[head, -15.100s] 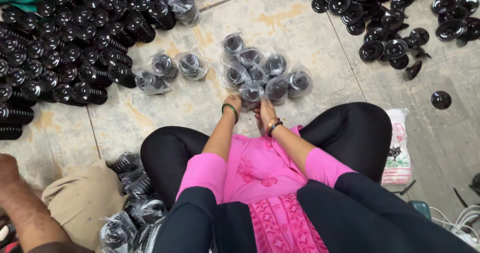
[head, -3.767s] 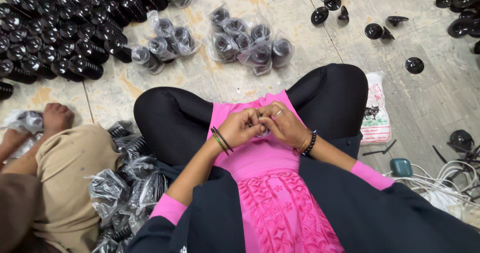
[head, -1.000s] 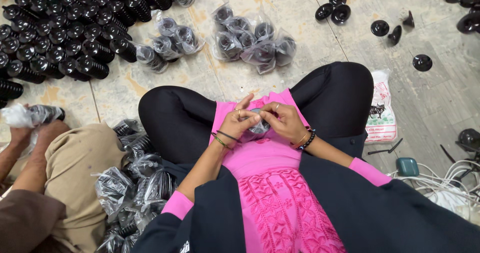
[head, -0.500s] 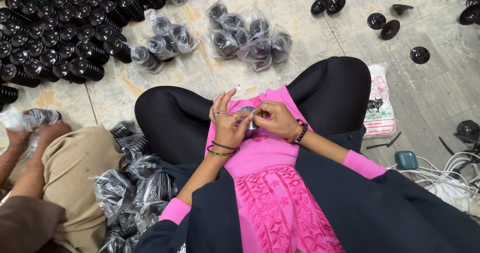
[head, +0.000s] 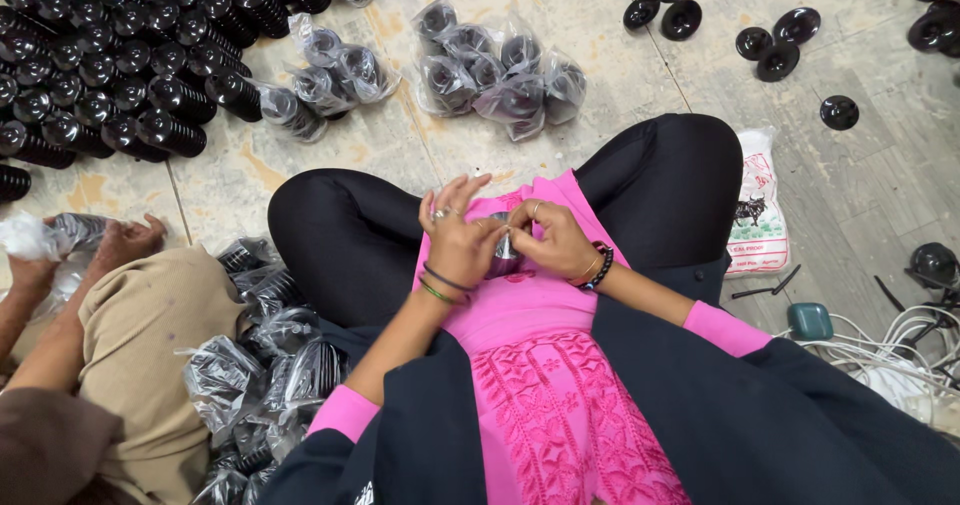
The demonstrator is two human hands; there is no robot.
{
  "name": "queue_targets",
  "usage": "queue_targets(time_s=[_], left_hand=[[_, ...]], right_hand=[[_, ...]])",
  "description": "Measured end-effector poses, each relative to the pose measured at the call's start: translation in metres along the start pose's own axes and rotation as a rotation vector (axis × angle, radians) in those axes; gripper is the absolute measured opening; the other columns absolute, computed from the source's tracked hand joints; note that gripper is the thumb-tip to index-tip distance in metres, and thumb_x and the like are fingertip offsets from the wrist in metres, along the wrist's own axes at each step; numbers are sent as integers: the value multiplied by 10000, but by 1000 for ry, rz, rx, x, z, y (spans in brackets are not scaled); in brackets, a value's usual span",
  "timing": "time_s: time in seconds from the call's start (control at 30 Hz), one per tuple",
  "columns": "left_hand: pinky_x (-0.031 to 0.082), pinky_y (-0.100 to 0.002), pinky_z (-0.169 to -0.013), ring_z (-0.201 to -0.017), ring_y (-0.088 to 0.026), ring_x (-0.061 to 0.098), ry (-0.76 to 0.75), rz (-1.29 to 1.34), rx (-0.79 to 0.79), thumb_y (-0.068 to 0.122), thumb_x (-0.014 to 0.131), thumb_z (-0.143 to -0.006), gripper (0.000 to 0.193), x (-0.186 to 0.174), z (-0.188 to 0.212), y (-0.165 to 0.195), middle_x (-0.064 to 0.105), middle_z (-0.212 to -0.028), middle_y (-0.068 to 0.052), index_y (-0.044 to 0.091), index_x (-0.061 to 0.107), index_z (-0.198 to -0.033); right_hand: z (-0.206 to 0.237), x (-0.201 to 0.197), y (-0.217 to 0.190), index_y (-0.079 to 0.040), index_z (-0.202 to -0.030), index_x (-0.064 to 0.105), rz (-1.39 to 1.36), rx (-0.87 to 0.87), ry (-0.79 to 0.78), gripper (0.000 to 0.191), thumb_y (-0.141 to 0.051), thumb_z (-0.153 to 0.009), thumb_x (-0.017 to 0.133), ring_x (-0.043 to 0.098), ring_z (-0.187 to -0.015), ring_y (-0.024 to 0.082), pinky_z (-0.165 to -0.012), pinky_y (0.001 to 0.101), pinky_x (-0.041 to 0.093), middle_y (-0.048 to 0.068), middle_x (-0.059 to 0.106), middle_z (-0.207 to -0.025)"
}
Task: The person sits cross-legged on the floor and packs black plastic parts into clear plastic bags one at a time, twisting and closing each bag and placing the filled bags in piles on the floor. Other workers nearby perform the same bagging work around them.
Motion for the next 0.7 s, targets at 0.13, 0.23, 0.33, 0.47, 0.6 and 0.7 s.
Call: queue_targets(time_s=[0.13,0.23,0.33,0.47,0.6,0.7], left_hand=[[200,-531,-1233,-1442,-263,444,131,-124,159,179,804,-859,110,-1,10,19,550,-1517,-30,170,811,-968],[247,-496,-1215,-1441,-303,421,46,159,32,176,793,-855,99,6,11,-2,533,-1497,-66,146,800,-949],[263,-466,-1213,-1483,-321,364,-44,653,-188,160,773,-890,94,27,13,-32,435,-1565,-124,113,789,-970],[271,-443,-1217,-1536,-293,288,-45,1297,-502,201,737,-946,132,70,27,-60,295,-1676,-117,95,778,-1015],[285,-451,-1209,-1527,-306,309,16,1272,-567,201,754,-927,155,84,35,-71,302,-1672,-125,86,783,-1027],[290,-454,-1219,-1521,-316,331,34,1057,-530,220,755,-923,160,66,31,-62,336,-1651,-131,107,791,-1031]], right_hand=[[2,2,11,-31,-954,660,-170,131,-43,47,-33,-907,663,640,-781,226,-750,346,529,98,685,-884],[0,-5,-1,-23,-930,647,134,-95,-30,80,-44,-879,705,647,-832,252,-777,369,512,96,681,-895],[-5,-6,-14,-25,-969,653,215,-267,20,100,-54,-899,718,651,-909,271,-815,370,513,102,672,-956],[-10,-4,-18,-27,-1011,688,178,-140,76,109,-72,-919,728,657,-873,255,-789,353,525,101,667,-936],[-12,-1,-23,-34,-1019,695,257,-222,71,128,-88,-907,723,651,-875,252,-810,366,503,93,677,-931],[-13,0,-26,-41,-963,684,355,-257,44,126,-118,-881,741,628,-837,252,-788,389,457,81,649,-869]])
Point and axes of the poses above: each hand's wrist, its own z-axis away from the middle knuckle, its own x-axis out of the palm, y = z × x, the point moved 3 cm from there along -z, towards the middle knuckle
